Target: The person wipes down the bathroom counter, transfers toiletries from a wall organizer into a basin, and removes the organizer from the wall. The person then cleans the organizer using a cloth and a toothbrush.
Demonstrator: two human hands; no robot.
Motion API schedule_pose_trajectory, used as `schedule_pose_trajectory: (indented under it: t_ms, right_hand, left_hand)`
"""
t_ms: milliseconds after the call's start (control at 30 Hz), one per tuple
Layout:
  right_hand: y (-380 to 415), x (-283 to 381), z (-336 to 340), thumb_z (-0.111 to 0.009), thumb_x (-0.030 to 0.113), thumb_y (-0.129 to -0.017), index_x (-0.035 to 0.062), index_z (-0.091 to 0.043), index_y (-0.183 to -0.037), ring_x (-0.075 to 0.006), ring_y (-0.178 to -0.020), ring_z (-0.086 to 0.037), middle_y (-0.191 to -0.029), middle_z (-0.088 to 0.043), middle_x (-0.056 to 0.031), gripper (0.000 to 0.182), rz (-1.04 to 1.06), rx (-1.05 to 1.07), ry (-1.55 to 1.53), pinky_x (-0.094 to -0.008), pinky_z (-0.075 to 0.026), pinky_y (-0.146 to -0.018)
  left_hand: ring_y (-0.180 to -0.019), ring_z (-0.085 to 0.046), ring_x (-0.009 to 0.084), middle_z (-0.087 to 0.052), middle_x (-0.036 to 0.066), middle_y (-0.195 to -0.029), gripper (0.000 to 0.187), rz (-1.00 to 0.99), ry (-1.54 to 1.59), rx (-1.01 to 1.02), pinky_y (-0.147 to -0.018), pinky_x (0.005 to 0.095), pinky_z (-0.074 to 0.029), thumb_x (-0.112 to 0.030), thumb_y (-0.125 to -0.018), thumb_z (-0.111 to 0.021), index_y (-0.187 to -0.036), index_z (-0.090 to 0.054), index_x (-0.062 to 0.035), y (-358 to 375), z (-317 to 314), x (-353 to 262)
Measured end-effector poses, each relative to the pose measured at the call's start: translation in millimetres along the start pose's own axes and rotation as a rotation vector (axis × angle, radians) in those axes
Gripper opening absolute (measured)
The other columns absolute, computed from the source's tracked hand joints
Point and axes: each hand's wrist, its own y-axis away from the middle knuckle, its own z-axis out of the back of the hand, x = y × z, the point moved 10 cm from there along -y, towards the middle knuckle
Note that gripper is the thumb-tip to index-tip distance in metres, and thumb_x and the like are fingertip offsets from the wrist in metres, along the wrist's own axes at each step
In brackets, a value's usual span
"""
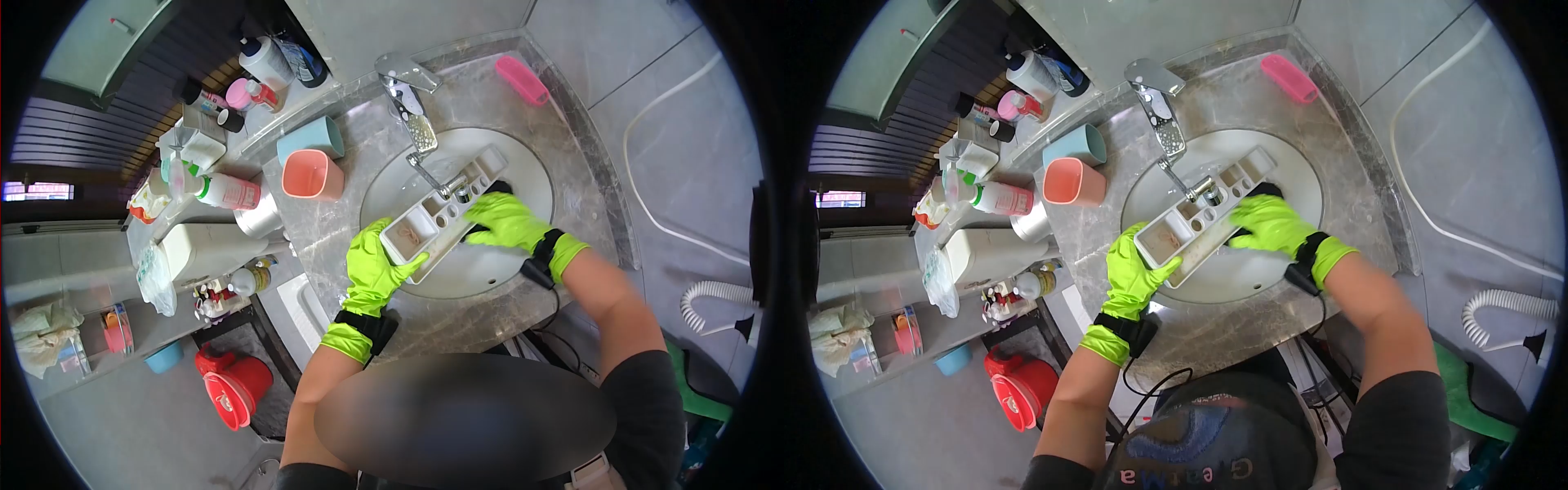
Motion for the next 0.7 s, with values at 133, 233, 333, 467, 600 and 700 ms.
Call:
schedule_pose_trajectory:
  t_ms: [133,233,333,467,600,700]
  right_hand:
    - [19,-17,28,-0.078,0.037,-0.080,0.0061,-0.072,-0.112,-0.0377,-0.119,-0.060,-0.120,-0.069,-0.0175,0.045,0.051,-0.073,0.044,-0.0457,-0.045,-0.103]
    - [17,5,51,-0.079,0.036,-0.079,0.0067,-0.073,-0.111,-0.0373,-0.120,-0.060,-0.119,-0.070,-0.0163,0.044,-0.005,-0.050,-0.056,-0.0459,-0.046,-0.103]
    - [22,-20,42,-0.083,0.033,-0.075,0.0081,-0.069,-0.123,-0.0416,-0.125,-0.056,-0.134,-0.064,-0.0160,0.056,-0.181,0.117,-0.063,-0.0484,-0.045,-0.105]
    - [25,-43,8,-0.086,0.020,-0.069,0.0139,-0.045,-0.151,-0.0560,-0.132,-0.043,-0.162,-0.035,-0.0130,0.092,-0.163,0.253,0.152,-0.0517,-0.044,-0.110]
    - [-8,-64,17,-0.065,0.005,-0.079,0.0032,-0.071,-0.094,-0.0388,-0.087,-0.066,-0.094,-0.070,-0.0174,0.017,-0.203,-0.072,-0.339,-0.0458,-0.051,-0.076]
    - [3,-50,39,-0.064,0.009,-0.080,0.0049,-0.072,-0.095,-0.0419,-0.084,-0.065,-0.087,-0.068,-0.0196,0.017,-0.247,-0.110,-0.258,-0.0467,-0.051,-0.072]
  left_hand:
    - [-0.097,-0.070,0.0361,-0.070,0.017,-0.110,0.075,-0.015,-0.002,-0.006,-0.086,0.0439,-0.056,-0.044,-0.067,-0.093,-0.120,-0.061,-0.0021,-2,1,-1]
    - [-0.095,-0.070,0.0361,-0.071,0.017,-0.106,0.075,-0.007,0.026,-0.017,-0.085,0.0434,-0.056,-0.043,-0.066,-0.093,-0.119,-0.061,-0.0018,-5,1,-1]
    - [-0.094,-0.070,0.0352,-0.071,0.016,-0.103,0.073,0.010,0.055,-0.014,-0.085,0.0428,-0.056,-0.042,-0.067,-0.092,-0.119,-0.060,-0.0013,-4,0,2]
    - [-0.094,-0.070,0.0351,-0.070,0.016,-0.103,0.075,0.060,0.031,-0.006,-0.084,0.0437,-0.055,-0.045,-0.066,-0.092,-0.118,-0.059,-0.0015,-1,1,4]
    - [-0.093,-0.069,0.0334,-0.069,0.015,-0.104,0.076,-0.003,-0.020,-0.049,-0.084,0.0435,-0.055,-0.046,-0.067,-0.093,-0.119,-0.058,-0.0017,0,5,1]
    - [-0.093,-0.069,0.0314,-0.068,0.014,-0.105,0.076,0.073,0.050,-0.027,-0.084,0.0421,-0.055,-0.044,-0.068,-0.093,-0.120,-0.057,-0.0018,2,0,11]
